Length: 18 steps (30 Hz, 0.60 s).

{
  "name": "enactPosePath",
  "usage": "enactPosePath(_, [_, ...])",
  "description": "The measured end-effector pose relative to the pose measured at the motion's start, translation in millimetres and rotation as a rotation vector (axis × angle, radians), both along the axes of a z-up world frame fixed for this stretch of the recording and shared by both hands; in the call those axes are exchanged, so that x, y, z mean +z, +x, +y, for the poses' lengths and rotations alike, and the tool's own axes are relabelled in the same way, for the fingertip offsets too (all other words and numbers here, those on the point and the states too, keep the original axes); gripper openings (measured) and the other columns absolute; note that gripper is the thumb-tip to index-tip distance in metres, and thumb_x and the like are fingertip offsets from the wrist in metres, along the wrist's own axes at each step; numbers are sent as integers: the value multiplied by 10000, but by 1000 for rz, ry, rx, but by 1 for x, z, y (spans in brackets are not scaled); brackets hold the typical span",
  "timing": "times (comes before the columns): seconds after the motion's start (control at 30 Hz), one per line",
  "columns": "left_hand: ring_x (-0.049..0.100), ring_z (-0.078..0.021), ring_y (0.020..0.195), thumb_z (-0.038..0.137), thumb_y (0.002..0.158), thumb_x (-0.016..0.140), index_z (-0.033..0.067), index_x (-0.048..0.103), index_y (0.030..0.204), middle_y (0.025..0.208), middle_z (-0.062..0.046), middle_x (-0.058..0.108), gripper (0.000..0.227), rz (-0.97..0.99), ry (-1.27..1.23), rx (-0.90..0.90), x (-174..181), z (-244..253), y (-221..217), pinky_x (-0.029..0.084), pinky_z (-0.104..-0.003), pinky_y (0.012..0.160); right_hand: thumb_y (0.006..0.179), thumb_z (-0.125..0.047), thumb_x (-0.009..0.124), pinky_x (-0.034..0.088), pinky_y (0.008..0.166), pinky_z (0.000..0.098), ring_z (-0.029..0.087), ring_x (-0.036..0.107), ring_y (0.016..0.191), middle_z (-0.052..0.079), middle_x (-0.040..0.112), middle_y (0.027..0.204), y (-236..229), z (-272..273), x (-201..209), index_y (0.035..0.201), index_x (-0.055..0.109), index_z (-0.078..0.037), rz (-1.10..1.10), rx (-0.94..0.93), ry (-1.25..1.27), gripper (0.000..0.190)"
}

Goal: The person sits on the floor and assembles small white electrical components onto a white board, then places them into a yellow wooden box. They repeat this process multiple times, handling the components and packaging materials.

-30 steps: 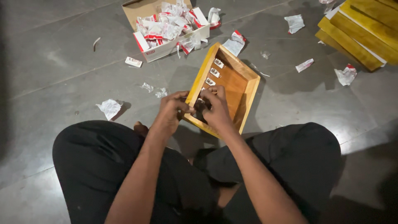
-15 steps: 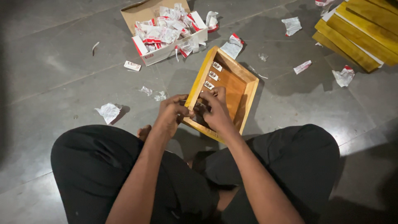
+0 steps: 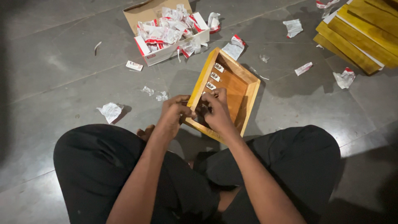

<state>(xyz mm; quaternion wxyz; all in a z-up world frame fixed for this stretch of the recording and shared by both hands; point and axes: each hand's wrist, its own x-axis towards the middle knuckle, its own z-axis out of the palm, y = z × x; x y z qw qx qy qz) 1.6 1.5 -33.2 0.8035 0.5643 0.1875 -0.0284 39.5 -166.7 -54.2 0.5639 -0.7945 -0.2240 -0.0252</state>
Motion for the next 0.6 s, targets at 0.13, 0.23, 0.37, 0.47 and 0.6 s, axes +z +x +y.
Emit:
enactPosePath(0.13, [670,-230,657,-44,597,634,-88,675,1188,814,-169,698,594,64,52,9,2,-3,2,444,-282,532,767,-2,789,531,771,310,214,620,906,88,439,1149,3,-6,-8,1059,552,-55,169,-87,-2,379])
enactPosePath(0.23, [683,-235,669,-52,588,637,-93,656,1195,835,-153,700,609,76,25,17,6,-3,2,466,-293,547,888,-59,735,580,712,274,151,667,906,39,613,994,12,-17,-24,955,584,-81,336,-232,193,167])
enactPosePath(0.37, [678,-264,632,-33,595,588,-93,641,1203,817,-191,688,613,95,13,16,7,1,1,482,-302,552,852,3,671,556,631,290,174,685,718,62,709,862,31,-50,-48,981,664,-52,387,-455,251,140])
enactPosePath(0.47, [674,-283,619,-36,597,572,-117,640,1189,838,-215,702,601,110,35,21,10,-2,3,457,-314,544,855,-13,661,576,675,293,163,732,730,83,758,845,34,-67,-56,952,716,-62,377,-495,53,121])
enactPosePath(0.6, [663,-298,606,-32,589,573,-125,638,1183,830,-236,689,605,84,21,15,10,-3,4,465,-331,549,838,-71,747,555,727,310,143,717,779,58,759,848,36,-55,-49,890,739,-85,265,-423,-70,54])
